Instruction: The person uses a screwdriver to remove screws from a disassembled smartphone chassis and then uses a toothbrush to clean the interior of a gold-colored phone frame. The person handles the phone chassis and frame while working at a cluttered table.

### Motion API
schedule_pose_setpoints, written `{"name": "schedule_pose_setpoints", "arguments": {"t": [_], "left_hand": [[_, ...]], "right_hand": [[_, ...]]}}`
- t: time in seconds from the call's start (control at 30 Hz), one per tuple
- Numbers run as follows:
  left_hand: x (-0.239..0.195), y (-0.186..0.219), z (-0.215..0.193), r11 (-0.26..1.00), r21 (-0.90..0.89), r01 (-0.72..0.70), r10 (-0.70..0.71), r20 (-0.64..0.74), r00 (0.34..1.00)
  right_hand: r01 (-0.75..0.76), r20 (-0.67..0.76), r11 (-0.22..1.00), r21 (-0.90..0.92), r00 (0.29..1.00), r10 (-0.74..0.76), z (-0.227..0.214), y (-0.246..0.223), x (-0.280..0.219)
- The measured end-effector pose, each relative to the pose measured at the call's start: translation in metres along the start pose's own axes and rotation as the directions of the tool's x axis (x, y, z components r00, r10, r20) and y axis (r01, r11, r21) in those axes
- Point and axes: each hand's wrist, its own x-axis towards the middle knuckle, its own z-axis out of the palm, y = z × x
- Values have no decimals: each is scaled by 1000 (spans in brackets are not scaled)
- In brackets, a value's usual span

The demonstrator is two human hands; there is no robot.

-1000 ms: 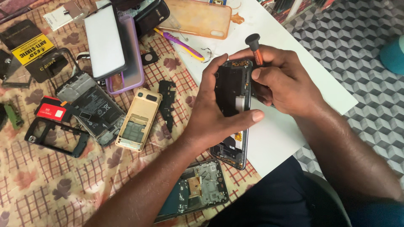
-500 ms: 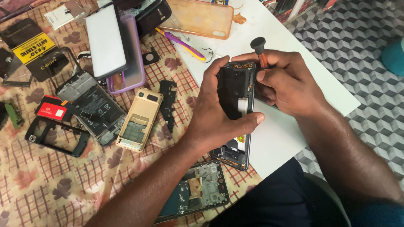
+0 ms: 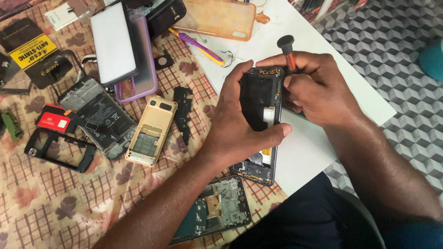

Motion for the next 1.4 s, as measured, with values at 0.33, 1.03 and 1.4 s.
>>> {"name": "schedule_pose_setpoints", "arguments": {"t": [0.33,1.03,1.4], "left_hand": [[3,3,-2,996,18,89,-89,30,996],[-4,-14,-2,930,-367,3,-47,-111,993],[4,-25,-4,833,-548,79,-186,-142,972]], "right_hand": [[21,3,998,-53,1000,-21,2,-4,-1],[26,-56,1000,-4,998,-26,-5,-4,-7],[376,-50,880,-292,912,-406,-80,1,-52]]}}
